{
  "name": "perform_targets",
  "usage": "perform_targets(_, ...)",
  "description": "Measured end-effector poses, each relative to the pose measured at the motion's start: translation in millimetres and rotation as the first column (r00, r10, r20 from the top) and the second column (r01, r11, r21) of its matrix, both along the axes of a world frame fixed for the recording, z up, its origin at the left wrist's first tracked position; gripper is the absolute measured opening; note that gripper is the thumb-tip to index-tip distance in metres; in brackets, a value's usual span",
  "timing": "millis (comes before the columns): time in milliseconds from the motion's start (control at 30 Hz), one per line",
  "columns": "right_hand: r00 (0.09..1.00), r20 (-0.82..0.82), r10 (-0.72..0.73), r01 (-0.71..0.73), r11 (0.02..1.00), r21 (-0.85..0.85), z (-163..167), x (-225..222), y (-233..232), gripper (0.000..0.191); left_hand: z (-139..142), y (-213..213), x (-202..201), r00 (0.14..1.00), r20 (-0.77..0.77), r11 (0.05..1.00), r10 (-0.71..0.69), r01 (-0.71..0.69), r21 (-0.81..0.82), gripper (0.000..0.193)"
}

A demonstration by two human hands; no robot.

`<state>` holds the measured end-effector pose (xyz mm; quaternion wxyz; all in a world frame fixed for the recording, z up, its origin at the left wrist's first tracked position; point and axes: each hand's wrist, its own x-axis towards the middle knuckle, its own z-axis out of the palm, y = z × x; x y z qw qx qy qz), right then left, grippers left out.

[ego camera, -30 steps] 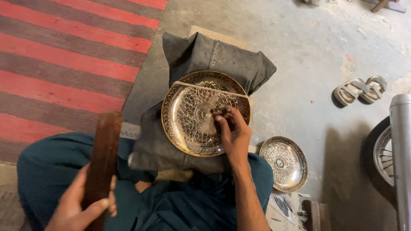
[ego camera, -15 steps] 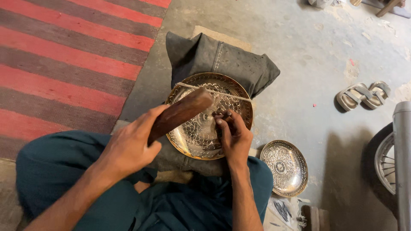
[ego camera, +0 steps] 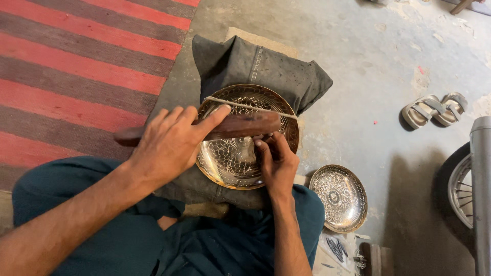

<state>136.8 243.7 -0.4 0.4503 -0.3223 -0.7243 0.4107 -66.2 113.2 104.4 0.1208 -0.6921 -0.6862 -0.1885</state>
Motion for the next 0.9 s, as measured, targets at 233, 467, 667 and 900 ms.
perform_targets(233,1.000,0.001,-0.011,0.011,1.000,0.029,3,-1,1,0.030,-5,6,-4,0.993,0.096,0.998,-0.063,0.062,0.012,0.078)
perform_targets(467,1.000,-0.022,0.012,-0.011,0.999,0.042,8,0,-2,0.027,-10,5,-3,0.986,-0.162,0.999,0.031,-0.024,0.041,0.071)
perform_targets(667,1.000,-0.011,0.009,-0.009,1.000,-0.001,5,0,-1,0.025,-11,5,-7,0.987,-0.160,0.995,0.010,0.006,0.100,0.067)
perform_targets(900,1.000,-0.011,0.008,-0.008,1.000,-0.004,5,1,0,0.025,-15,8,-10,0.975,-0.222,0.993,0.026,-0.001,0.115,0.063)
